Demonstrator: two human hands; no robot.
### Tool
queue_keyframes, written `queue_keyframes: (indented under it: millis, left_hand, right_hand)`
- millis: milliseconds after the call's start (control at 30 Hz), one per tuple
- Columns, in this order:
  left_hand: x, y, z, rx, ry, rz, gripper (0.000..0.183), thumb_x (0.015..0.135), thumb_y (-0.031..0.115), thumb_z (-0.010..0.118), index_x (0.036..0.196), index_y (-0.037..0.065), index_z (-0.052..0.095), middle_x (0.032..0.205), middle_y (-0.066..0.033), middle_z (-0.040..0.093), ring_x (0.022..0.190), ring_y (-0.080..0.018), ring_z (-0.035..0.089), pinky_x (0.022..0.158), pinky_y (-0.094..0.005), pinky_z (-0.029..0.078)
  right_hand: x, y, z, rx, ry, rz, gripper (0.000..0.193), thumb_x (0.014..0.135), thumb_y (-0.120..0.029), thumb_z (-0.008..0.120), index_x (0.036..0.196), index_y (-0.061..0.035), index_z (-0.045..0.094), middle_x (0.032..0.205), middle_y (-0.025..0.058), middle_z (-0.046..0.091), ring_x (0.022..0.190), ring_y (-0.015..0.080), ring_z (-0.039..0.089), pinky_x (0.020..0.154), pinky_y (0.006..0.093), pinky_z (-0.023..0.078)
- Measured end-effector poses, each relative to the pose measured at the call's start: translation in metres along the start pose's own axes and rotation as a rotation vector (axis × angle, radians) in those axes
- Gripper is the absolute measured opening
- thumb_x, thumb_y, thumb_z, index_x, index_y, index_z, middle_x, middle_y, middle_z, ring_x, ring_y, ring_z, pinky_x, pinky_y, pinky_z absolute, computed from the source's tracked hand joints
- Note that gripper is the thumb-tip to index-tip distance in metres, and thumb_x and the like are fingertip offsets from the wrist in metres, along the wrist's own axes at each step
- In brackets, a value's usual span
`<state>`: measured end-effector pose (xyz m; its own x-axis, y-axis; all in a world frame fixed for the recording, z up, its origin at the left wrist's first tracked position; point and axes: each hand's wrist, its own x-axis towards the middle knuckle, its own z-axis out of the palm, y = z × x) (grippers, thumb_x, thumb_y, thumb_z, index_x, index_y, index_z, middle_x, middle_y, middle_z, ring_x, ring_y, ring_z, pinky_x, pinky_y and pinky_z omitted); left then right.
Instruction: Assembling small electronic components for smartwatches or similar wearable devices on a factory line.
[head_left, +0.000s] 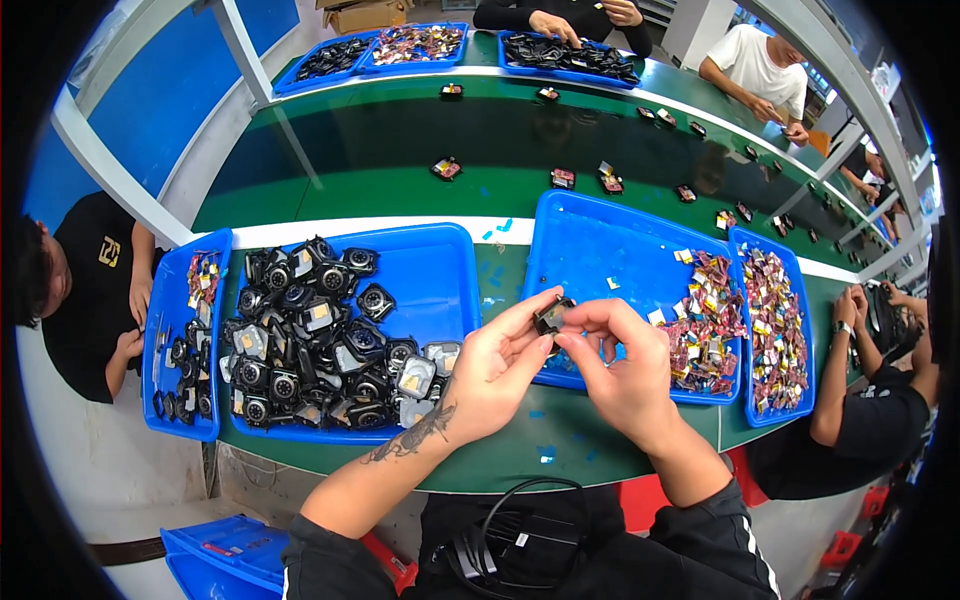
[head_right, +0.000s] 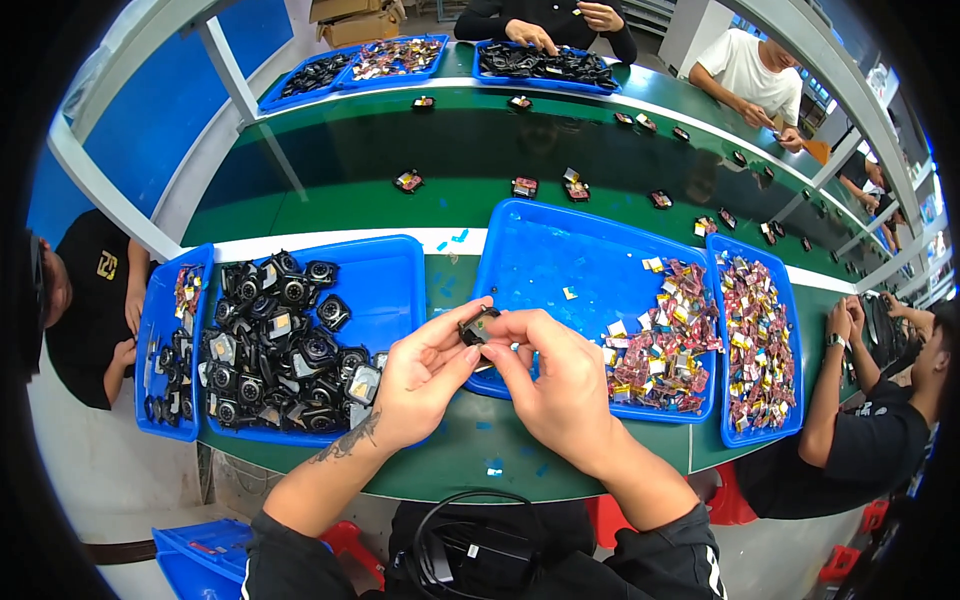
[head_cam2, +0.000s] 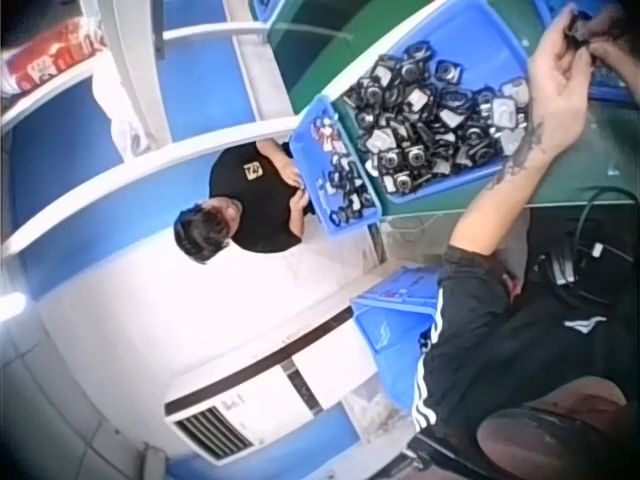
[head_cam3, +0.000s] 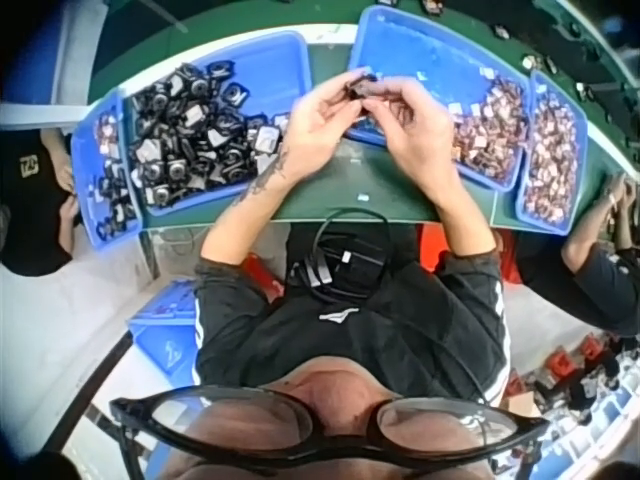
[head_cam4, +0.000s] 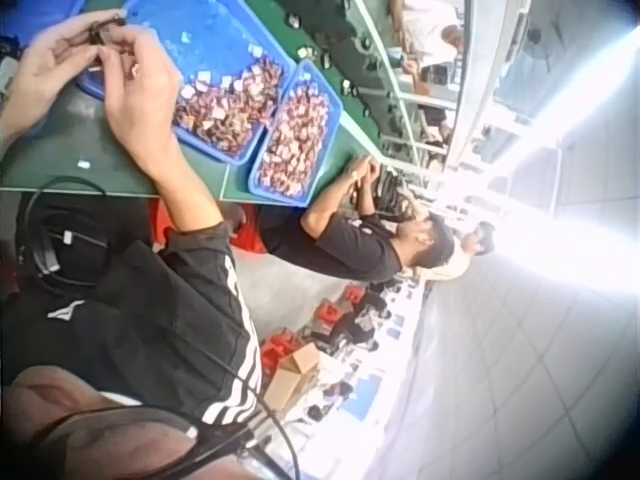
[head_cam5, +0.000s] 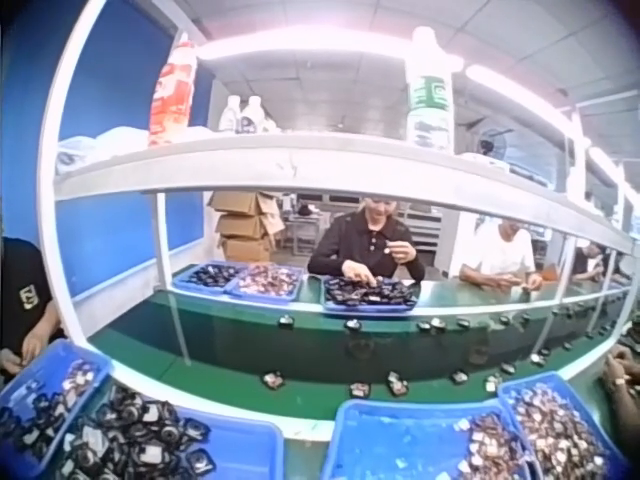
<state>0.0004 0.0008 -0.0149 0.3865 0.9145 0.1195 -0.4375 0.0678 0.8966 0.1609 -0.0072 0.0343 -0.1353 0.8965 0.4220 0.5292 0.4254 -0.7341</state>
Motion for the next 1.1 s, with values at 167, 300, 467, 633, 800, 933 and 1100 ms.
queue_keyframes:
  millis: [167, 300, 467, 633, 800, 933, 1100]
  left_hand:
    - [0.0, 0.0, 0.005, -0.019, -0.017, -0.038, 0.049, 0.096, -0.005, 0.047, 0.144, -0.005, 0.036, 0.137, -0.0146, 0.05, 0.126, -0.0175, 0.05, 0.107, -0.0303, 0.039]
    - [-0.001, 0.001, 0.006, 0.063, -0.037, -0.003, 0.049, 0.097, -0.004, 0.046, 0.145, -0.005, 0.035, 0.14, -0.0156, 0.048, 0.127, -0.0181, 0.049, 0.108, -0.031, 0.038]
    - [-0.002, 0.002, 0.007, 0.109, -0.052, -0.034, 0.049, 0.098, -0.002, 0.046, 0.145, -0.005, 0.035, 0.14, -0.0155, 0.048, 0.128, -0.0184, 0.048, 0.108, -0.0315, 0.038]
    - [-0.004, 0.007, 0.005, 0.125, -0.07, -0.101, 0.046, 0.099, 0.0, 0.045, 0.143, -0.006, 0.037, 0.139, -0.0148, 0.05, 0.124, -0.0173, 0.051, 0.107, -0.0321, 0.04]
    - [-0.001, 0.009, 0.004, 0.085, -0.098, -0.068, 0.043, 0.1, 0.002, 0.044, 0.142, -0.005, 0.038, 0.138, -0.0156, 0.051, 0.123, -0.0183, 0.052, 0.103, -0.0338, 0.044]
    - [0.0, 0.017, 0.011, 0.012, 0.038, 0.026, 0.045, 0.1, 0.001, 0.044, 0.144, -0.002, 0.035, 0.136, -0.0173, 0.051, 0.121, -0.0208, 0.054, 0.1, -0.0336, 0.048]
    - [0.004, 0.015, 0.009, 0.095, 0.106, 0.186, 0.048, 0.098, -0.002, 0.043, 0.144, -0.001, 0.033, 0.13, -0.0216, 0.055, 0.121, -0.0254, 0.055, 0.101, -0.0382, 0.049]
  right_hand:
    - [0.001, 0.001, -0.005, -0.018, -0.05, -0.017, 0.011, 0.079, 0.001, 0.071, 0.089, -0.0016, 0.068, 0.081, 0.0109, 0.068, 0.059, 0.0188, 0.063, 0.052, 0.0296, 0.048]
    - [0.001, 0.003, -0.006, 0.004, -0.038, -0.019, 0.01, 0.08, 0.001, 0.071, 0.089, -0.0016, 0.068, 0.079, 0.0102, 0.067, 0.058, 0.0184, 0.062, 0.053, 0.0296, 0.048]
    - [0.001, 0.006, -0.01, 0.018, -0.078, 0.012, 0.007, 0.079, -0.002, 0.072, 0.084, -0.0032, 0.068, 0.076, 0.0085, 0.065, 0.057, 0.0178, 0.059, 0.053, 0.0311, 0.046]
    - [0.001, 0.001, -0.016, -0.059, -0.067, 0.026, 0.015, 0.076, -0.005, 0.075, 0.08, -0.0034, 0.06, 0.067, 0.0059, 0.057, 0.056, 0.0187, 0.055, 0.057, 0.0306, 0.045]
    - [0.005, 0.01, -0.013, -0.127, -0.003, -0.09, 0.026, 0.075, -0.008, 0.077, 0.08, -0.0038, 0.052, 0.069, 0.0062, 0.05, 0.062, 0.0202, 0.054, 0.061, 0.0302, 0.045]
    - [0.002, 0.017, -0.017, 0.484, -0.014, 0.259, 0.022, 0.082, -0.009, 0.075, 0.088, -0.0029, 0.054, 0.09, 0.0043, 0.061, 0.085, 0.0128, 0.061, 0.077, 0.0286, 0.053]
    - [-0.003, 0.016, -0.019, 0.623, -0.299, 0.392, 0.017, 0.085, -0.003, 0.071, 0.095, -0.0011, 0.058, 0.092, 0.0044, 0.065, 0.088, 0.0101, 0.064, 0.079, 0.0256, 0.054]
